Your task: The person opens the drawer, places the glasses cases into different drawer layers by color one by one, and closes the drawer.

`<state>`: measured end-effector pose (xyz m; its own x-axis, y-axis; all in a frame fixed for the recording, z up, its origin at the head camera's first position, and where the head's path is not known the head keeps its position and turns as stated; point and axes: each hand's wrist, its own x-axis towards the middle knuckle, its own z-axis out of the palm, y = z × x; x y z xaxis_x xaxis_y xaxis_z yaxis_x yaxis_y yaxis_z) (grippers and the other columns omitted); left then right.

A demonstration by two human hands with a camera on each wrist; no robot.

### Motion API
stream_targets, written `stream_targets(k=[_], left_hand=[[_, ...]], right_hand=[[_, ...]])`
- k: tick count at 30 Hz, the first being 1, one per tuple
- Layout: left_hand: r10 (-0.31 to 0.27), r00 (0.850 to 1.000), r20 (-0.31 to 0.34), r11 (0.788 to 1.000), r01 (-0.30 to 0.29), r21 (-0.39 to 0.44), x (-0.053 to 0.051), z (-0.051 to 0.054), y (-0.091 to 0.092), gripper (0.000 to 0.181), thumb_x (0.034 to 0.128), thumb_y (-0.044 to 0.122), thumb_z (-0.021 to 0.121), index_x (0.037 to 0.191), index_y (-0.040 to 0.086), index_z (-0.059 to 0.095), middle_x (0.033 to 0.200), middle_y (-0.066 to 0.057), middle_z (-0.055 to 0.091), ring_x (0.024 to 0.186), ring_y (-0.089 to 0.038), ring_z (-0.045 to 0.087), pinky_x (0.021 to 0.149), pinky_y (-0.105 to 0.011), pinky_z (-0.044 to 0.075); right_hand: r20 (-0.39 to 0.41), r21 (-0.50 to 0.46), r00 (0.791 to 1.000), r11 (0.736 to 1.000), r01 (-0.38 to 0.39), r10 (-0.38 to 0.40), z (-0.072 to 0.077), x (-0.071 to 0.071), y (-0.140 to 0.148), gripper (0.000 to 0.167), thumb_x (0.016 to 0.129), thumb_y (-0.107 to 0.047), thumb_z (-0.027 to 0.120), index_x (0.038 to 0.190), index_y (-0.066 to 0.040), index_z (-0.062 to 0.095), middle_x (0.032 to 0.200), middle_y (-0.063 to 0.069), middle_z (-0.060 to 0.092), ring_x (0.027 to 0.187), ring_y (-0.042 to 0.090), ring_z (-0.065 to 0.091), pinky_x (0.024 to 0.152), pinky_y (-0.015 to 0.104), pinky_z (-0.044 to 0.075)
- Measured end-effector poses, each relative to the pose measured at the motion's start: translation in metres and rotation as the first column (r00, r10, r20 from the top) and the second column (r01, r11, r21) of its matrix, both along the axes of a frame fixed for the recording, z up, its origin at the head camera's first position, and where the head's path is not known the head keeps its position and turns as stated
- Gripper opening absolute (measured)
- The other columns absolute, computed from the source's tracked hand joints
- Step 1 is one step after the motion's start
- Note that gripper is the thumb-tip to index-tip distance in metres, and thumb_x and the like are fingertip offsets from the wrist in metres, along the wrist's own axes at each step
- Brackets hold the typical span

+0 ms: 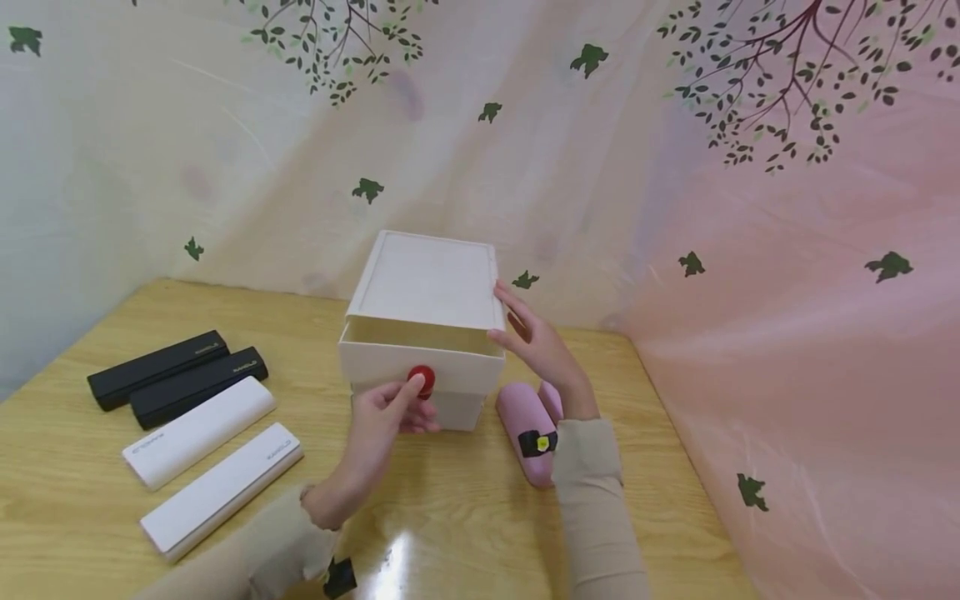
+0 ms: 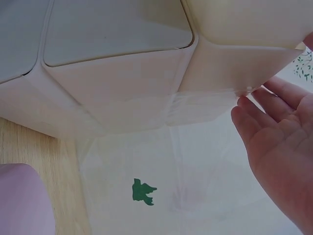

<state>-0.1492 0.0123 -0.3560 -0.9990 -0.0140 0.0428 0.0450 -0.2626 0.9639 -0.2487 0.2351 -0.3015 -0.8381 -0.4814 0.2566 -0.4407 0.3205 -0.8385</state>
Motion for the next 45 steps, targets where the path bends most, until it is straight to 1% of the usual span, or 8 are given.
stream_targets(k=[4, 11, 16, 23, 28, 36, 41, 45], left_hand=[[-0.011, 1.000, 0.000, 1.000, 0.011, 0.004, 0.005, -0.001, 0.000, 0.040, 0.0977, 0.024, 0.058, 0.097, -0.016, 0.062, 0.069, -0.006, 0.071, 0.057, -0.011, 0.068, 0.058, -0.021, 0.053], [-0.034, 0.999, 0.012, 0.999, 0.034, 0.014, 0.009, 0.000, 0.000, 0.038, 0.0979, 0.023, 0.058, 0.098, -0.014, 0.062, 0.067, -0.003, 0.070, 0.058, -0.011, 0.068, 0.060, -0.022, 0.054], [-0.030, 0.999, 0.023, 0.999, 0.030, 0.017, 0.013, 0.001, 0.000, 0.033, 0.0978, 0.022, 0.058, 0.095, -0.011, 0.063, 0.067, -0.004, 0.071, 0.060, -0.012, 0.069, 0.061, -0.023, 0.054], [-0.030, 0.999, 0.037, 0.999, 0.028, 0.034, 0.019, 0.001, 0.000, 0.030, 0.0982, 0.022, 0.057, 0.093, -0.007, 0.063, 0.064, 0.002, 0.068, 0.060, -0.011, 0.068, 0.064, -0.026, 0.056], [-0.025, 0.999, 0.036, 0.999, 0.023, 0.039, 0.019, 0.001, 0.001, 0.033, 0.0989, 0.024, 0.056, 0.098, -0.009, 0.061, 0.063, 0.004, 0.067, 0.060, -0.010, 0.068, 0.063, -0.025, 0.055], [-0.012, 0.999, 0.045, 1.000, 0.011, 0.018, 0.017, 0.001, 0.000, 0.036, 0.0992, 0.026, 0.055, 0.100, -0.010, 0.060, 0.066, 0.001, 0.068, 0.061, -0.011, 0.068, 0.063, -0.024, 0.055], [-0.002, 0.998, 0.055, 0.999, 0.000, 0.035, 0.013, 0.001, -0.002, 0.035, 0.0989, 0.029, 0.056, 0.095, -0.006, 0.060, 0.064, 0.003, 0.067, 0.061, -0.011, 0.067, 0.064, -0.025, 0.054], [0.008, 0.999, 0.053, 0.999, -0.010, 0.044, 0.011, 0.001, -0.003, 0.032, 0.0987, 0.029, 0.056, 0.090, -0.001, 0.061, 0.063, 0.004, 0.066, 0.060, -0.011, 0.067, 0.064, -0.025, 0.055]], right_hand=[[0.001, -0.003, 1.000, 1.000, -0.002, 0.002, -0.001, 0.000, 0.000, 0.064, 0.098, -0.015, 0.057, 0.154, -0.014, 0.025, 0.165, 0.002, 0.009, 0.151, 0.023, 0.014, 0.119, 0.045, 0.022], [-0.016, -0.017, 1.000, 1.000, 0.023, -0.023, -0.003, -0.001, 0.001, 0.064, 0.098, -0.014, 0.056, 0.154, -0.013, 0.026, 0.164, 0.000, 0.014, 0.151, 0.026, 0.016, 0.118, 0.047, 0.022], [-0.014, -0.024, 1.000, 0.999, 0.027, -0.027, -0.004, 0.000, 0.001, 0.064, 0.098, -0.012, 0.056, 0.154, -0.013, 0.026, 0.164, 0.001, 0.016, 0.150, 0.026, 0.019, 0.117, 0.044, 0.024], [0.000, -0.031, 0.999, 0.999, 0.033, -0.033, -0.003, 0.001, -0.002, 0.063, 0.098, -0.010, 0.055, 0.154, -0.015, 0.026, 0.163, -0.003, 0.017, 0.150, 0.023, 0.020, 0.117, 0.042, 0.026], [0.002, -0.035, 0.999, 0.998, 0.045, -0.045, -0.004, 0.001, -0.003, 0.063, 0.098, -0.011, 0.056, 0.154, -0.015, 0.027, 0.163, -0.002, 0.018, 0.149, 0.024, 0.022, 0.117, 0.045, 0.026], [-0.028, -0.021, 0.996, 0.996, 0.088, -0.089, -0.006, 0.000, -0.004, 0.062, 0.097, -0.012, 0.058, 0.152, -0.017, 0.031, 0.162, -0.002, 0.022, 0.149, 0.025, 0.024, 0.119, 0.048, 0.025], [-0.041, 0.012, 0.993, 0.993, 0.114, -0.113, -0.005, -0.003, -0.007, 0.061, 0.097, -0.019, 0.059, 0.152, -0.020, 0.033, 0.162, -0.002, 0.022, 0.149, 0.021, 0.023, 0.121, 0.045, 0.022], [-0.044, 0.021, 0.993, 0.994, 0.112, -0.111, -0.003, -0.006, -0.009, 0.061, 0.097, -0.021, 0.059, 0.152, -0.020, 0.032, 0.161, -0.004, 0.023, 0.149, 0.018, 0.022, 0.121, 0.043, 0.021]])
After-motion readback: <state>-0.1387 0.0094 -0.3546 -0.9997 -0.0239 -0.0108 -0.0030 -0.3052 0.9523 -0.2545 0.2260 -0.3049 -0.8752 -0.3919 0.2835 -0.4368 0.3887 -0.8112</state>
